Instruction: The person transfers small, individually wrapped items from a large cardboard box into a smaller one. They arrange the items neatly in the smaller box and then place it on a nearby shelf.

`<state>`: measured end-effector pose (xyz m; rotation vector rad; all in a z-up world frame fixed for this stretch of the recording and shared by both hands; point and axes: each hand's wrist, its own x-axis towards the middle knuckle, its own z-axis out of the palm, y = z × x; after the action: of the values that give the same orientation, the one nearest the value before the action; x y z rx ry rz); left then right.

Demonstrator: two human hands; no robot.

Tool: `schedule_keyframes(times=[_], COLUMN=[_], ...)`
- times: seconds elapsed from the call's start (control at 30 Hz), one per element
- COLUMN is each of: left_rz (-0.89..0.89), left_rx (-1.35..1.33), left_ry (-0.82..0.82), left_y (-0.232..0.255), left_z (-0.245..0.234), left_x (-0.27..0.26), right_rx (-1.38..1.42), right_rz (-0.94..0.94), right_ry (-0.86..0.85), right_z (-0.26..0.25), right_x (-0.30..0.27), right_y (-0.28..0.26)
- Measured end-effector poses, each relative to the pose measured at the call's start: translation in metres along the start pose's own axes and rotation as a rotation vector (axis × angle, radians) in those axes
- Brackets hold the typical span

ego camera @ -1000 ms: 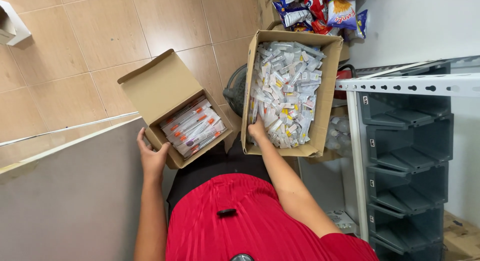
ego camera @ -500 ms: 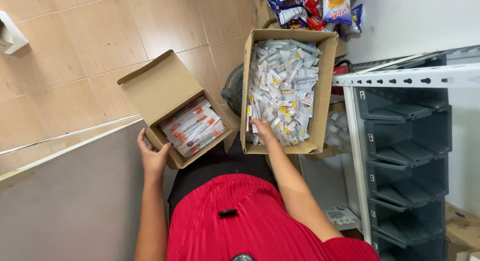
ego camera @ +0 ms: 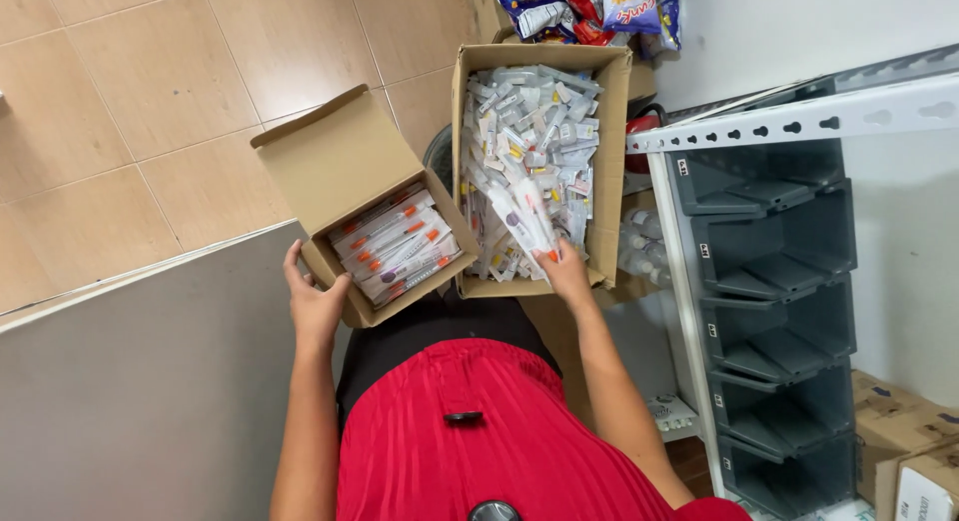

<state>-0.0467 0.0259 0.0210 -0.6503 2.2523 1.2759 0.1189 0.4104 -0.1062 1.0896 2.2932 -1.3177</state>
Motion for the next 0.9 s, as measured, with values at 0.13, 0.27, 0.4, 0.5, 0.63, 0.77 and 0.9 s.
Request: schedule_keyframes(times=[0.13, 0.27, 0.4, 0.5, 0.63, 0.77, 0.9], left_rz=[0.025, 0.092, 0.299, 0.233, 0.189, 0.253, 0.209], left_rx=[0.061, 0.137, 0.219, 0.247, 0.278, 0.263, 0.267], left_ry=[-0.003, -0.029, -0.049, -0.101, -0.129, -0.145, -0.195], left_y=[0.016, 0.016, -0.003, 0.007, 0.014, 0.011, 0.017], left_z=[0.011, 0.026, 0.047, 0.054, 0.055, 0.055, 0.055], left_x=[-0.012, -0.01, 0.004, 0.0, -0.003, 0.003, 0.0], right_rx=[0.447, 0.803, 0.73, 0.262, -0.048, -0.178, -0.295], right_rz=[-0.026, -0.075, -0.159, -0.156, -0.233, -0.627, -0.564], right_ry=[-0.018, -0.074, -0.201, -0.238, -0.303, -0.238, -0.137], right_z=[-0.027, -0.065, -0.082, -0.07, -0.041, -0.031, -0.031], right_x=[-0.007, -0.032, -0.05, -0.05, -0.05, -0.061, -0.073], right_y=[-0.011, -0.072, -0.127, -0.165, -0.185, -0.206, -0.216])
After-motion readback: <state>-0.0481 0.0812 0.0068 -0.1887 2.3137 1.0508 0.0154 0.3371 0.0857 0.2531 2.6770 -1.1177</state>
